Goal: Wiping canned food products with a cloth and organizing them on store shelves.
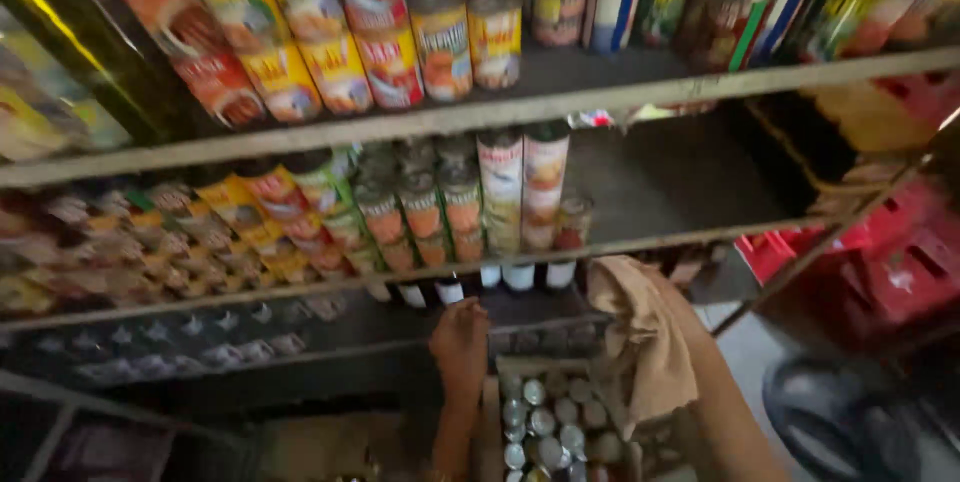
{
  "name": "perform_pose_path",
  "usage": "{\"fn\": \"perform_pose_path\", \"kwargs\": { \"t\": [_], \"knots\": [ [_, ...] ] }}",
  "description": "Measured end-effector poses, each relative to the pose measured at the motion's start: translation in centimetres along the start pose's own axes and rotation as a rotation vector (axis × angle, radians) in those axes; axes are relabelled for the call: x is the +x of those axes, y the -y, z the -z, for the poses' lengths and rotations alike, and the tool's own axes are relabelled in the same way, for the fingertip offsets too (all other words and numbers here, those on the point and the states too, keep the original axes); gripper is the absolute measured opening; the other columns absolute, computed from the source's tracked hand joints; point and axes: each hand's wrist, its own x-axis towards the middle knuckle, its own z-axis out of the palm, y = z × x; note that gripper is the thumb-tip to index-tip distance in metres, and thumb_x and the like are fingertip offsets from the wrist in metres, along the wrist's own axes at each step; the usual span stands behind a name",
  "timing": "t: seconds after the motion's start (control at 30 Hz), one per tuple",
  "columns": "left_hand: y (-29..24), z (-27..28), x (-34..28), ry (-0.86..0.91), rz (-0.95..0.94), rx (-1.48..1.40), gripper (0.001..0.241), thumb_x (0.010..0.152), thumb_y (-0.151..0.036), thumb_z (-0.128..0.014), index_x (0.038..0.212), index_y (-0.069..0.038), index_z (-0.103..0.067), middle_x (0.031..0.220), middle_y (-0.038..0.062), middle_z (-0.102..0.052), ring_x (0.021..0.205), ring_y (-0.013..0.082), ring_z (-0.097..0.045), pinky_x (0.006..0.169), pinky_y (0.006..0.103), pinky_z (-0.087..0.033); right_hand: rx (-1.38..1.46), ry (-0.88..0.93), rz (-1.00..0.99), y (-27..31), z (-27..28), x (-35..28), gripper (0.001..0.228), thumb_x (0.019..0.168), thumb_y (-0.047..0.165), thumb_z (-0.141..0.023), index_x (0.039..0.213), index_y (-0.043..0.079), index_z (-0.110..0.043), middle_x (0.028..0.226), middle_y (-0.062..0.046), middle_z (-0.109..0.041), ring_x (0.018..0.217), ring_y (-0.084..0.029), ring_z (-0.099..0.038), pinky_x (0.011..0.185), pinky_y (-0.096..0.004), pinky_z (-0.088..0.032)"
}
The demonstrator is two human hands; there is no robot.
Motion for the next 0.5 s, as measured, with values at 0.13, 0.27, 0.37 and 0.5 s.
{"fn": "perform_pose_path", "kwargs": {
  "t": [0.13,0.27,0.37,0.5],
  "knots": [
    [10.8,0.9,-9.7,0.090,0.285,0.051,0.021,0.093,-0.017,-0.072,0.108,-0.003,-0.073,0.087,0.006,-0.075,0.079,0.0153,-0.071,0.071,0.0317,-0.057,0.355,-0.292,-0.368,-12.4,3.1,-7.5,0.064,0.099,0.061,-0.057,0.130,0.006,-0.071,0.114,-0.011,-0.072,0.086,-0.023,-0.072,0.067,-0.038,-0.058],
    [17.6,1.7,-20.7,0.126,0.406,0.197,0.018,0.090,-0.016,-0.073,0.104,-0.004,-0.073,0.089,0.007,-0.075,0.082,0.0175,-0.072,0.074,0.0337,-0.057,0.052,-0.374,-0.403,-24.8,10.9,-13.6,0.058,0.103,0.048,-0.050,0.138,0.005,-0.063,0.128,-0.005,-0.067,0.109,-0.013,-0.064,0.090,-0.025,-0.050],
    [25.1,0.8,-27.9,0.115,0.386,0.172,0.018,0.087,-0.014,-0.071,0.102,-0.004,-0.072,0.090,0.009,-0.076,0.085,0.0194,-0.073,0.077,0.0352,-0.058,-0.398,-0.146,-0.304,-31.8,15.9,-16.1,0.054,0.104,0.040,-0.058,0.145,0.005,-0.061,0.145,0.000,-0.064,0.135,-0.010,-0.053,0.111,-0.021,-0.035],
    [32.2,0.8,-34.4,0.117,0.546,0.253,0.018,0.087,-0.016,-0.070,0.099,-0.002,-0.071,0.090,0.015,-0.074,0.087,0.0299,-0.071,0.079,0.0424,-0.056,-0.058,-0.559,-0.579,-36.5,12.7,-17.4,0.047,0.086,0.025,-0.072,0.128,0.005,-0.063,0.111,-0.007,-0.071,0.100,-0.021,-0.069,0.086,-0.037,-0.057]
  ]
}}
